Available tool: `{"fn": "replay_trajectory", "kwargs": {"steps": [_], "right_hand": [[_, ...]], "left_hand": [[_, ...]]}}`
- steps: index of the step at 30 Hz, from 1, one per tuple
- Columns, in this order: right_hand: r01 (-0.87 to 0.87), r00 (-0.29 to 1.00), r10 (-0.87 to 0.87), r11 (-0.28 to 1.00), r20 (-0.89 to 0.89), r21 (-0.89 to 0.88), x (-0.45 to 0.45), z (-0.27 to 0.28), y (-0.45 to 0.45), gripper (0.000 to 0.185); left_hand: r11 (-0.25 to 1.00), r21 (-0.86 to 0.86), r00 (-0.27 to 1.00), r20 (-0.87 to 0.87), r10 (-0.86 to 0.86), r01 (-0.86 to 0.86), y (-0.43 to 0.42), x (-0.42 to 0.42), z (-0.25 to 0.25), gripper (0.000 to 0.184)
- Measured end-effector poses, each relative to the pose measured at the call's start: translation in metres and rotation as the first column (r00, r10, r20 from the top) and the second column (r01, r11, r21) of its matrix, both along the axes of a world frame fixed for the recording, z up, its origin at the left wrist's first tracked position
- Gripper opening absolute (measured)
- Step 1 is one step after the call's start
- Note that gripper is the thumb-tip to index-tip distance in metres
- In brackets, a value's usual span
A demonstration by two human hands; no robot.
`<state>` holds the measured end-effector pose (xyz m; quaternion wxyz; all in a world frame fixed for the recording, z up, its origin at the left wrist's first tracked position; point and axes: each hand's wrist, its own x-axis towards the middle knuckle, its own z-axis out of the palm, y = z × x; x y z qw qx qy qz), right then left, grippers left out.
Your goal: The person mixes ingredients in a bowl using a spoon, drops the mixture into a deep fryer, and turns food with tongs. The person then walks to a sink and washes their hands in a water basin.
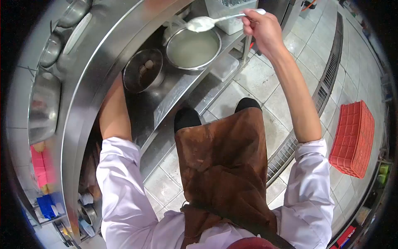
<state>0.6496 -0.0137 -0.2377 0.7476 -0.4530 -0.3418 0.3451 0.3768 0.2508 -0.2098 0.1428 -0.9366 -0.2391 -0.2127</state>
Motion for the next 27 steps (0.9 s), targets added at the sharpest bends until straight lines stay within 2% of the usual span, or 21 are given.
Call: {"fn": "replay_trajectory", "kwargs": {"steps": [4, 6, 7, 8, 9, 10, 12, 13, 15, 16, 17, 18, 20, 24, 27], "right_hand": [[0.021, 0.997, -0.018, 0.999, -0.071, 0.044, -0.013, 0.003, 0.037, 0.025], [0.036, 0.995, -0.03, 0.998, -0.09, 0.059, -0.023, 0.012, 0.043, 0.022], [0.043, 0.994, -0.036, 0.997, -0.105, 0.064, -0.027, 0.015, 0.044, 0.02], [0.033, 0.991, -0.018, 0.993, -0.131, 0.11, -0.029, 0.016, 0.044, 0.02], [0.059, 0.986, -0.04, 0.991, -0.161, 0.116, -0.03, 0.016, 0.047, 0.02], [0.084, 0.98, -0.059, 0.989, -0.192, 0.121, -0.031, 0.014, 0.05, 0.02], [0.088, 0.975, -0.055, 0.984, -0.214, 0.152, -0.033, 0.012, 0.055, 0.02], [0.066, 0.978, -0.029, 0.982, -0.204, 0.176, -0.037, 0.011, 0.058, 0.02], [0.047, 0.988, -0.014, 0.976, -0.155, 0.212, -0.046, 0.013, 0.064, 0.02], [0.047, 0.993, -0.021, 0.973, -0.115, 0.225, -0.054, 0.019, 0.065, 0.019], [0.043, 0.997, -0.027, 0.971, -0.074, 0.235, -0.061, 0.022, 0.065, 0.019], [0.09, 0.996, -0.085, 0.967, -0.031, 0.24, -0.069, 0.023, 0.067, 0.019], [0.177, 0.978, -0.2, 0.948, 0.064, 0.264, -0.077, 0.028, 0.07, 0.018], [0.345, 0.933, -0.361, 0.9, 0.01, 0.266, -0.072, 0.028, 0.071, 0.019], [0.378, 0.926, -0.361, 0.87, -0.113, 0.318, -0.061, 0.019, 0.077, 0.019]], "left_hand": [[0.993, 0.106, 0.999, -0.028, -0.046, 0.049, -0.028, 0.032, 0.003, 0.028], [0.989, 0.145, 0.995, -0.095, 0.016, -0.001, -0.062, 0.04, 0.012, 0.028], [0.983, 0.161, 0.971, -0.205, 0.123, -0.091, -0.092, 0.037, 0.021, 0.026], [0.995, 0.055, 0.995, -0.065, -0.079, 0.082, -0.08, 0.03, 0.01, 0.026], [0.963, -0.022, 0.959, 0.096, -0.266, 0.269, -0.059, 0.016, -0.009, 0.026], [0.888, -0.072, 0.868, 0.263, -0.421, 0.453, -0.043, 0.004, -0.024, 0.027], [0.875, -0.274, 0.857, 0.45, -0.25, 0.399, -0.047, -0.022, -0.033, 0.03], [0.962, -0.191, 0.844, 0.532, -0.067, 0.197, -0.038, -0.028, -0.041, 0.036], [0.938, -0.328, 0.756, 0.641, 0.134, 0.111, -0.011, -0.036, -0.049, 0.045], [0.827, -0.506, 0.741, 0.648, 0.178, 0.244, 0.003, -0.038, -0.047, 0.047], [0.664, -0.653, 0.731, 0.643, 0.231, 0.364, 0.012, -0.04, -0.051, 0.049], [0.433, -0.802, 0.822, 0.532, 0.204, 0.412, -0.015, -0.027, -0.024, 0.054], [0.407, -0.826, 0.85, 0.492, 0.187, 0.389, -0.026, -0.009, -0.02, 0.052], [0.386, -0.811, 0.832, 0.53, 0.163, 0.44, -0.017, 0.012, -0.013, 0.05], [0.417, -0.778, 0.83, 0.55, 0.09, 0.47, -0.019, 0.029, -0.01, 0.043]]}}
